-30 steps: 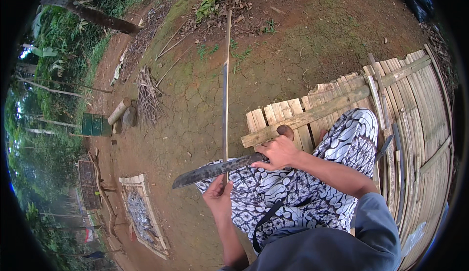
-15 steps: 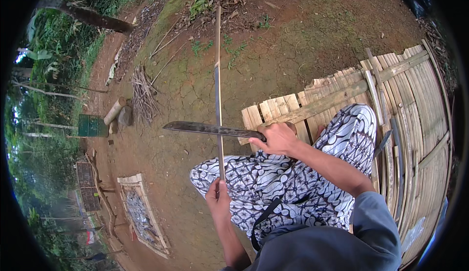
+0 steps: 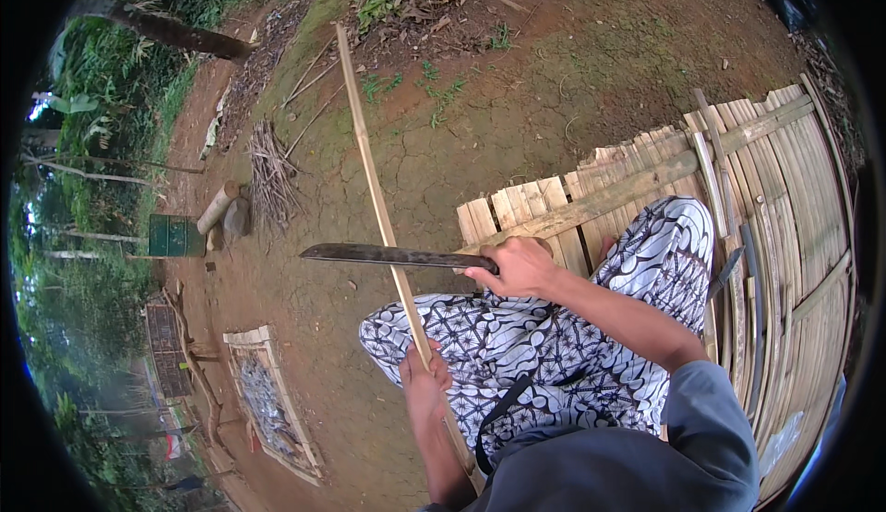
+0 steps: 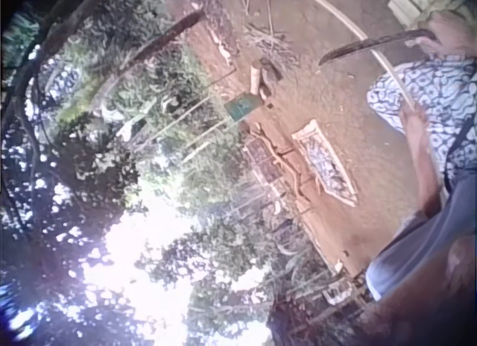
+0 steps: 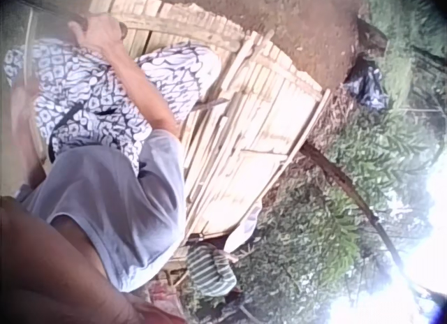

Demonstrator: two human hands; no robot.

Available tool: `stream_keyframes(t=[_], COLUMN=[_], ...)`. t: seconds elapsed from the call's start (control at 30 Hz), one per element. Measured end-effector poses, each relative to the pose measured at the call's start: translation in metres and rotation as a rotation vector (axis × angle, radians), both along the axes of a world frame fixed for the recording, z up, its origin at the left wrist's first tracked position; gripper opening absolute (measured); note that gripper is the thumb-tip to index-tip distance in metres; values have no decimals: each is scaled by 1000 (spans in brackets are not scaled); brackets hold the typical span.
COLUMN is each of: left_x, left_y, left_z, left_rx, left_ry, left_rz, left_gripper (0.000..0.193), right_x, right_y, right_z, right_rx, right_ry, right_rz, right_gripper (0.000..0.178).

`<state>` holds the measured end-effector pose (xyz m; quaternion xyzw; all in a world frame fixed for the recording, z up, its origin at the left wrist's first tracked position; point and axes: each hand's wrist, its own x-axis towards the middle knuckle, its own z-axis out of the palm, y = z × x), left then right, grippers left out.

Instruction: The person sits on a bamboo mat and uses a machete to shave and smooth a long bamboo stick. They hold the stick with one hand and repeatedly strike it with the machete to remove the outer layer and refine its shape.

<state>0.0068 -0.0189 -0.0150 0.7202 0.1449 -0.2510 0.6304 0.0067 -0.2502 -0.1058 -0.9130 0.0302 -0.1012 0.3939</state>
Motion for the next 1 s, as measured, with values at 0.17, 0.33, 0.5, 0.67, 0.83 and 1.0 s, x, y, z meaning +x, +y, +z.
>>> stream_keyframes(t=[0.17, 0.33, 0.5, 0.67, 0.83, 1.0], left_x=[-5, -11, -18, -11, -18, -16], left_y=[0, 15, 35, 25, 32, 37], left_z=[-9, -24, -12, -5, -5, 2], left_rx=[2, 189, 216, 203, 171, 178], left_ry=[29, -73, -79, -25, 29, -17], left_rz=[-34, -61, -96, -158, -85, -154], left_gripper=[34, 33, 33, 34, 36, 34], right_x=[-12, -3, 15, -9, 0, 14], right_y=[16, -5, -25, 11, 1, -19], right_z=[-4, 1, -4, -8, -14, -2], right_rx=[-25, -148, -2, -145, -227, -143], right_ry=[-202, -198, -1, -170, -303, -18], right_rz=[137, 125, -182, 134, 155, -49], right_gripper=[64, 62, 57, 62, 59, 61])
